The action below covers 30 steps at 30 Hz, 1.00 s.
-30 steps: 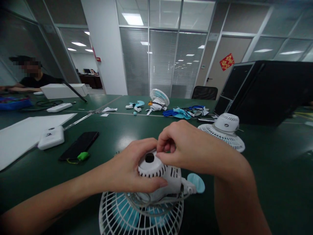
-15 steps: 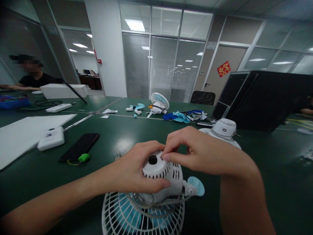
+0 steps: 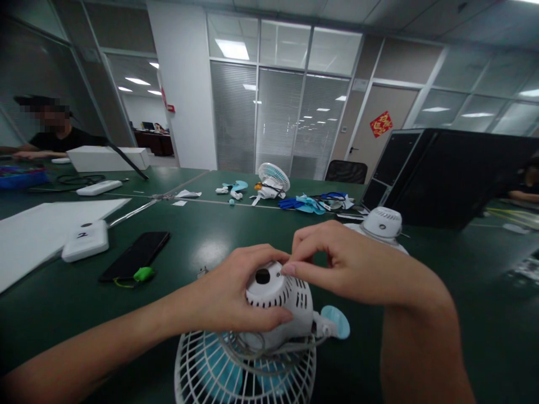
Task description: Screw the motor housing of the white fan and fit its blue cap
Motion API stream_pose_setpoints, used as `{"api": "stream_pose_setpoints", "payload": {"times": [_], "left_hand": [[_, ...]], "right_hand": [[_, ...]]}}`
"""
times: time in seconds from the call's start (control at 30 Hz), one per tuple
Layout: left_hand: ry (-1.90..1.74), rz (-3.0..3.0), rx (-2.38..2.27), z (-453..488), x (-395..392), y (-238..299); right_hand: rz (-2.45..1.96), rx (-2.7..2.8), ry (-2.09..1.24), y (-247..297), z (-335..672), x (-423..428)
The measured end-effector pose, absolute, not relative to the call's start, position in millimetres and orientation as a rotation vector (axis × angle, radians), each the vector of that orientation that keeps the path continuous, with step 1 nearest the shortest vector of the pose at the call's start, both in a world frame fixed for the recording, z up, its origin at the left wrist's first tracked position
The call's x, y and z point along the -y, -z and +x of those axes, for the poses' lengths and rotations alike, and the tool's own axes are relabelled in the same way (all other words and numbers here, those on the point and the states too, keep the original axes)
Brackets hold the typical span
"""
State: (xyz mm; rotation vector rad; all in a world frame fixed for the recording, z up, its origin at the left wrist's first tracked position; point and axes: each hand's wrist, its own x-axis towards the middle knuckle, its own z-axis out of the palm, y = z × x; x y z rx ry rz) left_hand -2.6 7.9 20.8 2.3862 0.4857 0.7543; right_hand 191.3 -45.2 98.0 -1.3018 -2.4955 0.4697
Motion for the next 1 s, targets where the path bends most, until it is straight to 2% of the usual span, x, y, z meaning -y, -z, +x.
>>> {"api": "stream_pose_setpoints", "payload": {"times": [0.17,0.33,0.47,0.73,1.0], "left_hand": [[-0.742,2.408,-0.47,-3.7,-7.1,-21.7],[-0.708,2.407,-0.392,-5.6,-8.1,-23.8],[-0.728,2.172,-0.389,-2.7,-13.5,-24.9],[-0.654,1.994,-0.502,1.9,-21.6,-23.6],[-0.682,2.014,-0.476,1.5,-19.3,-22.4]], "right_hand": [[-1.261,2.378,-0.42,-99.4,213.0,47.3],[-1.589,2.042,-0.234,-87.2,263.9,37.2],[-1.915,1.898,-0.155,-44.4,303.3,29.1],[-2.202,1.676,-0.205,77.3,364.9,62.7],[-2.178,1.734,-0.234,92.1,368.8,68.7]]}}
